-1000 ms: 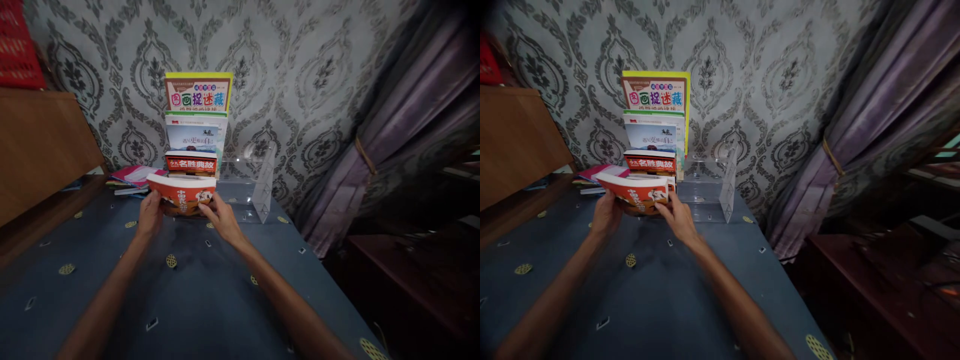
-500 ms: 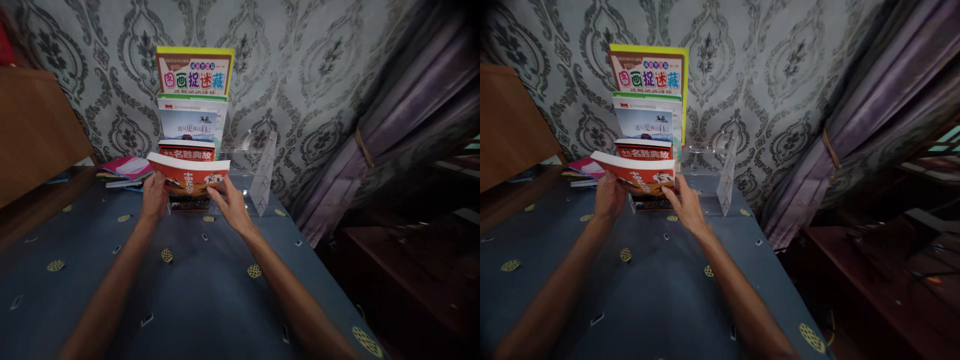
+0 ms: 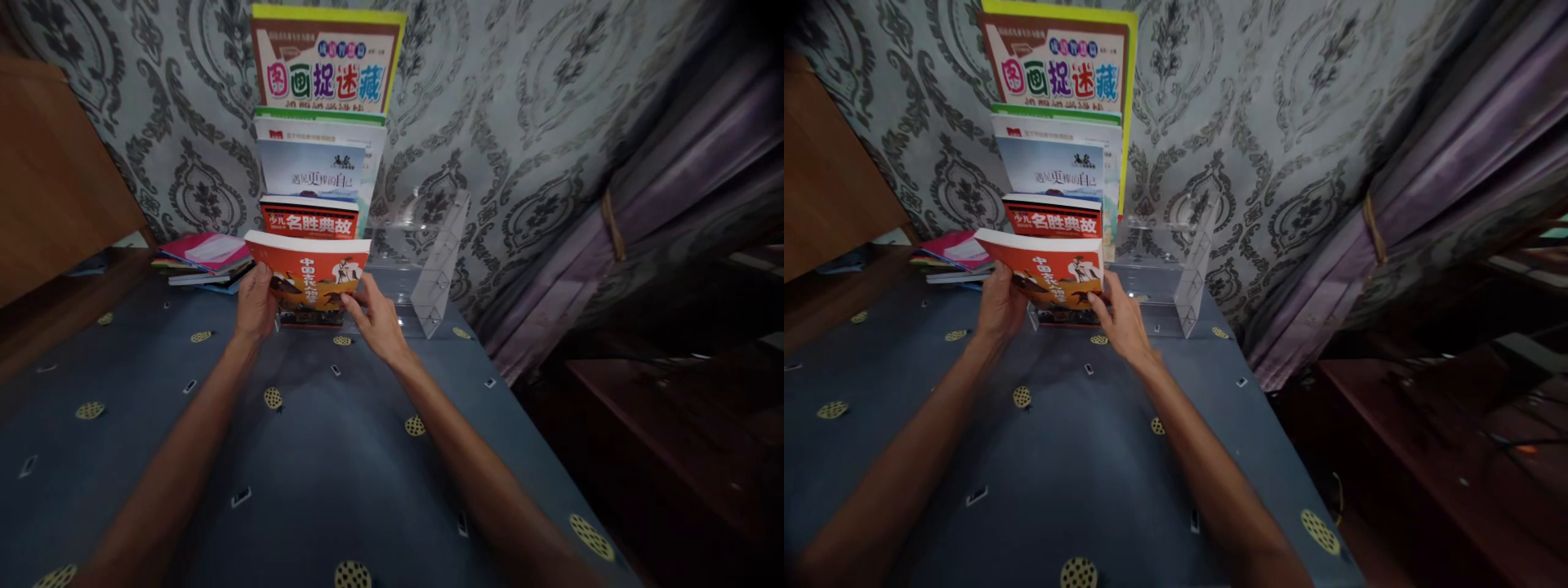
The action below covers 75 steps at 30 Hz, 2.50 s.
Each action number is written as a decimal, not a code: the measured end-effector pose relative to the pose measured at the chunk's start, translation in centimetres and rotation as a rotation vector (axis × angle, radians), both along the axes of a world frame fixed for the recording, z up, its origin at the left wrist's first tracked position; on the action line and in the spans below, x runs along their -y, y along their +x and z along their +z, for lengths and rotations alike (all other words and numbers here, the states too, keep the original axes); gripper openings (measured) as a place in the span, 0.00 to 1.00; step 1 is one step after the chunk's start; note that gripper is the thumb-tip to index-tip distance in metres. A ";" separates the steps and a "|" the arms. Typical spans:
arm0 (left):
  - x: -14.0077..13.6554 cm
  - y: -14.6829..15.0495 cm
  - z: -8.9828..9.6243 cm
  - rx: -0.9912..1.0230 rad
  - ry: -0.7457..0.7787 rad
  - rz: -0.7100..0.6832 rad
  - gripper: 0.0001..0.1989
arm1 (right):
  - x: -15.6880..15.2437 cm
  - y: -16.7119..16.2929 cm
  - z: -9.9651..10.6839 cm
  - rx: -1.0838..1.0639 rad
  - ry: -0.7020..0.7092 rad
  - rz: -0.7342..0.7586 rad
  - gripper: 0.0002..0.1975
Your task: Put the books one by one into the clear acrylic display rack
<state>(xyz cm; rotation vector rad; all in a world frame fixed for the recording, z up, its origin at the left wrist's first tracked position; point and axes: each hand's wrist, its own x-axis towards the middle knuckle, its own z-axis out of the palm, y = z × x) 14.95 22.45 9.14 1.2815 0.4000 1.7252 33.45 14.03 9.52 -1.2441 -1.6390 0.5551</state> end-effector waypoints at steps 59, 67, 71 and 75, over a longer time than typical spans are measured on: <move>-1.1 -5.2 -0.3 -1.434 0.197 0.619 0.14 | -4.5 2.1 -2.0 0.690 -0.130 -0.163 0.09; -0.4 -4.4 -0.2 -1.409 0.246 0.708 0.11 | -4.4 1.4 -1.8 0.713 -0.143 -0.234 0.11; -0.5 -4.4 -0.2 -1.372 0.221 0.682 0.10 | -4.4 0.5 -2.3 0.696 -0.133 -0.270 0.10; -0.7 -4.5 -0.1 -1.372 0.209 0.673 0.09 | -4.4 0.2 -2.4 0.679 -0.115 -0.257 0.09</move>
